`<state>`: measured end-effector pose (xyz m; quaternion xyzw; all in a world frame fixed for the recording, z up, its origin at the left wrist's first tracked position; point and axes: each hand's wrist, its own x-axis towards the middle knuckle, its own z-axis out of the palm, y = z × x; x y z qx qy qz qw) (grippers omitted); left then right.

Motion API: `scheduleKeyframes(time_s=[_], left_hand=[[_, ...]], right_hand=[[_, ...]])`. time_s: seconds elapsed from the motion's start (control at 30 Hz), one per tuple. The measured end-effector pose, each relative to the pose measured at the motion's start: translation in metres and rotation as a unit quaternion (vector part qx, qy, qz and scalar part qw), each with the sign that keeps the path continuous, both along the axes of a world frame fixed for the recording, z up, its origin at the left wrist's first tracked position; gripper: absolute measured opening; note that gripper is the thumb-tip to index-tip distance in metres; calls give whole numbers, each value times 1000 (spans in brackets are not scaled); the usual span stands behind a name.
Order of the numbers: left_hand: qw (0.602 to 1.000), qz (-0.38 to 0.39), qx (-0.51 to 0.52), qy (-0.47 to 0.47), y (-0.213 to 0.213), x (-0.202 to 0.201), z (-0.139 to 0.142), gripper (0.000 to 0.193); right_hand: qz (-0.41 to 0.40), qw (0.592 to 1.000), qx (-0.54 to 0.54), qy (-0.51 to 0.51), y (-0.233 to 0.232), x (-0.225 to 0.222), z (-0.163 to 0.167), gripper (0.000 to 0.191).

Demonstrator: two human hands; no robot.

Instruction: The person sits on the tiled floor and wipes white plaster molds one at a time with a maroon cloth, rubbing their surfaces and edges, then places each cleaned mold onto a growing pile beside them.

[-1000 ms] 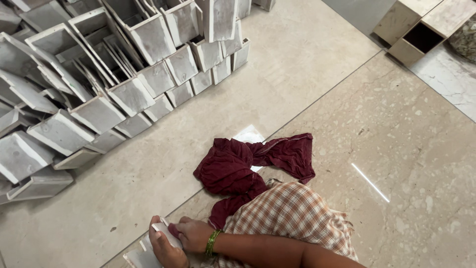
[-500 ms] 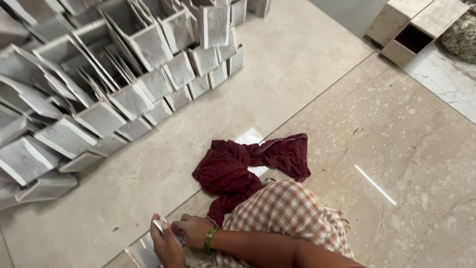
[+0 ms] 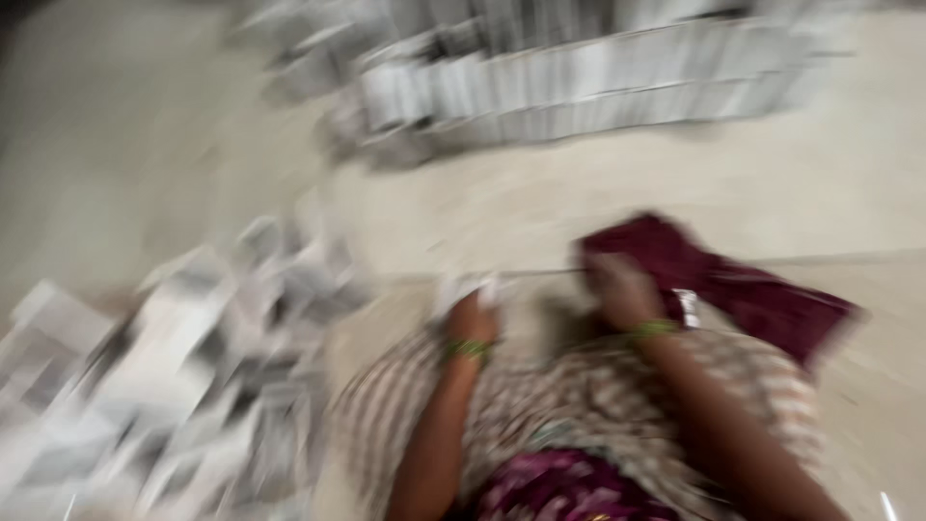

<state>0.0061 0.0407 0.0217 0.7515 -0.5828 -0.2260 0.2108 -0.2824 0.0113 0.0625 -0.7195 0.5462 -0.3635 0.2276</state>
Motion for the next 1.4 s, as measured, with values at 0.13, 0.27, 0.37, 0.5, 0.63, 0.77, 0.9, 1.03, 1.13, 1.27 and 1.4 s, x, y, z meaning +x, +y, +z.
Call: scheduleKeyframes(time_s=[0.13, 0.27, 0.37, 0.5, 0.63, 0.77, 0.9, 1.03, 1.13, 1.27, 1.4], left_hand=[[994, -50, -92, -7, 24, 21, 67, 46], [989, -31, -143, -6, 74, 52, 159, 37], [953, 12, -302, 12, 126, 81, 205, 34], [865, 48, -491, 95, 179, 134, 211, 36], [797, 204, -529, 210, 247, 188, 175, 30], [819, 275, -489, 121, 336, 221, 133, 26], [857, 362, -360, 69, 389, 216, 91, 27], [851, 304, -424, 56, 391, 206, 67, 25], [865, 287, -409, 44, 389, 200, 68, 22], [879, 152, -452, 5, 393, 198, 83, 23], [890, 117, -436, 72, 390, 195, 87, 30]], right_hand=[[-26, 1000, -3, 11, 13, -24, -35, 33], [31, 996, -46, 77, 9, -24, -66, 21], [58, 993, -43, 93, 7, -20, -73, 21], [89, 994, 31, -63, 6, -10, -74, 21], [79, 994, 26, -72, 7, -5, -74, 23], [114, 990, 20, -79, 8, -9, -76, 21], [130, 991, -21, 11, 8, -12, -73, 19], [157, 983, -71, 64, 12, -6, -63, 21], [156, 979, -83, 101, 18, -3, -56, 19], [174, 983, -59, 20, 21, 6, -60, 17], [160, 986, -47, -17, 18, 10, -63, 22]])
